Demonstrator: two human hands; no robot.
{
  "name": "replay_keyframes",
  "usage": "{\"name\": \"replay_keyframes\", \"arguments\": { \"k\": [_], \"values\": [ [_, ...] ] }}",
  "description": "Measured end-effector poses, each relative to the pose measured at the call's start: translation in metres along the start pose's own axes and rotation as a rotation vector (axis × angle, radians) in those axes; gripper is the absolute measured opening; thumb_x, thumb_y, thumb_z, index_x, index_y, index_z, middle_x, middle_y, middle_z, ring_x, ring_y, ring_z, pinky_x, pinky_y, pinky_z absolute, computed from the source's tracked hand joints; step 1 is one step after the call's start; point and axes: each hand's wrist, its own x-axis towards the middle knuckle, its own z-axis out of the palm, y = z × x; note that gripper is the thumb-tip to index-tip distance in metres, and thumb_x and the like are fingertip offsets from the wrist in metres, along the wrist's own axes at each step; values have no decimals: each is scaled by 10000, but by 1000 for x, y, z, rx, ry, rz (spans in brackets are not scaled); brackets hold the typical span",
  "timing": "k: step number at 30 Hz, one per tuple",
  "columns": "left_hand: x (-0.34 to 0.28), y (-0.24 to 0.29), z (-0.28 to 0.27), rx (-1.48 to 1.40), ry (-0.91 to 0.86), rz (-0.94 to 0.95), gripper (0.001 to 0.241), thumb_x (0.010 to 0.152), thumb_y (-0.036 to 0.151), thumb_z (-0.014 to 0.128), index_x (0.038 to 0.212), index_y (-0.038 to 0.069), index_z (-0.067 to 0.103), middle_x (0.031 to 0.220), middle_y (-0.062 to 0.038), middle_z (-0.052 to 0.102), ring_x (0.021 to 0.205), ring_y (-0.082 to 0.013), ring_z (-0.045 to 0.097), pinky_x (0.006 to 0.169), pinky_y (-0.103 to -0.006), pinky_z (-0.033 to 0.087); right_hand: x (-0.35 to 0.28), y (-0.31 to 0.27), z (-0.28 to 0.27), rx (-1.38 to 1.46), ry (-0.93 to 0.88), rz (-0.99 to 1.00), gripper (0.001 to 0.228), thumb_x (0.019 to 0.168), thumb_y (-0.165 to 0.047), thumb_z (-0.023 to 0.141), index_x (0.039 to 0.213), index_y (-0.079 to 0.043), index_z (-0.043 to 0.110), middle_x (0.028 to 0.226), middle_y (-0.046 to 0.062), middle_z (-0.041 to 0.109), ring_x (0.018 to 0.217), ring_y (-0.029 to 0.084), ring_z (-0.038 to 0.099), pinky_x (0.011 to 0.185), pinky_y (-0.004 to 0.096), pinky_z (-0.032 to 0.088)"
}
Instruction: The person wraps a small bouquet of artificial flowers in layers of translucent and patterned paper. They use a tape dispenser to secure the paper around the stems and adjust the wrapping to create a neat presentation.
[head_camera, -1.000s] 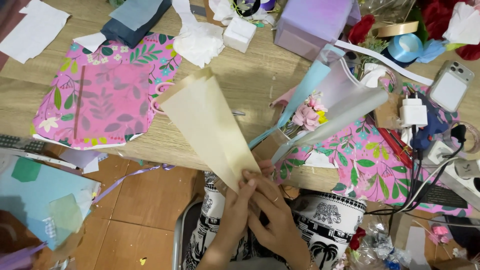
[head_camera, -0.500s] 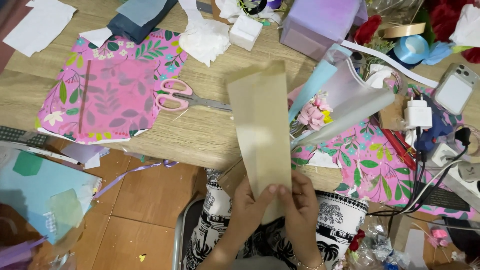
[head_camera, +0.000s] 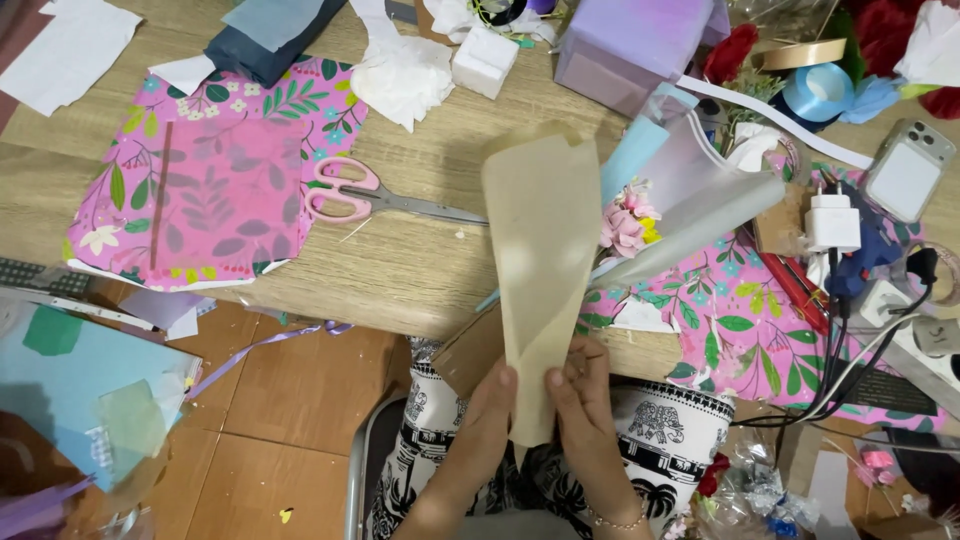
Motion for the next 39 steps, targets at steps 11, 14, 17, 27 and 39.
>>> {"name": "replay_keyframes", "arguments": {
  "k": [11, 14, 17, 27, 39],
  "values": [
    [9, -8, -4, 116, -47, 550, 447, 1065, 389, 424, 1067, 35, 697, 1105, -48, 540, 1084, -163, 537, 956, -310, 446, -2, 7, 7, -21, -11, -251, 815, 823, -409, 790, 1434, -45, 392, 1339, 118, 505, 1228, 209, 527, 1043, 345, 451],
    [9, -7, -8, 96, -109, 483, 457, 1056, 420, 403, 1179, 53, 646, 1200, -63, 567, 1149, -191, 550, 994, -332, 448, -4, 2, -7, -115, 7, -74, 738, 832, -158, 727, 1476, -68, 380, 1467, 98, 387, 1290, 226, 500, 1064, 361, 484],
    [13, -9, -11, 53, -60, 481, 506, 1038, 409, 443, 1329, 56, 658, 1255, -74, 649, 1196, -211, 612, 996, -339, 493, -9, 25, -38, -468, -22, -235, 635, 841, 68, 677, 1409, -109, 457, 1640, 202, 238, 1423, 355, 442, 1113, 442, 519],
    [8, -13, -20, 285, -16, 425, 377, 934, 271, 793, 745, 130, 498, 708, 41, 403, 699, -77, 397, 639, -247, 325, 8, 46, -92, 403, 140, 64, 355, 815, -133, 780, 1048, -57, 523, 1206, 227, 684, 1087, 354, 678, 869, 482, 573],
    [1, 11, -15, 499, -162, 271, 420, 877, 426, 682, 1178, 133, 681, 1063, 10, 757, 957, -95, 723, 697, -269, 585, 21, -25, -41, 98, 344, -24, 476, 751, 38, 765, 1200, -10, 615, 1057, 112, 724, 911, 218, 694, 800, 363, 600]
  ]
}}
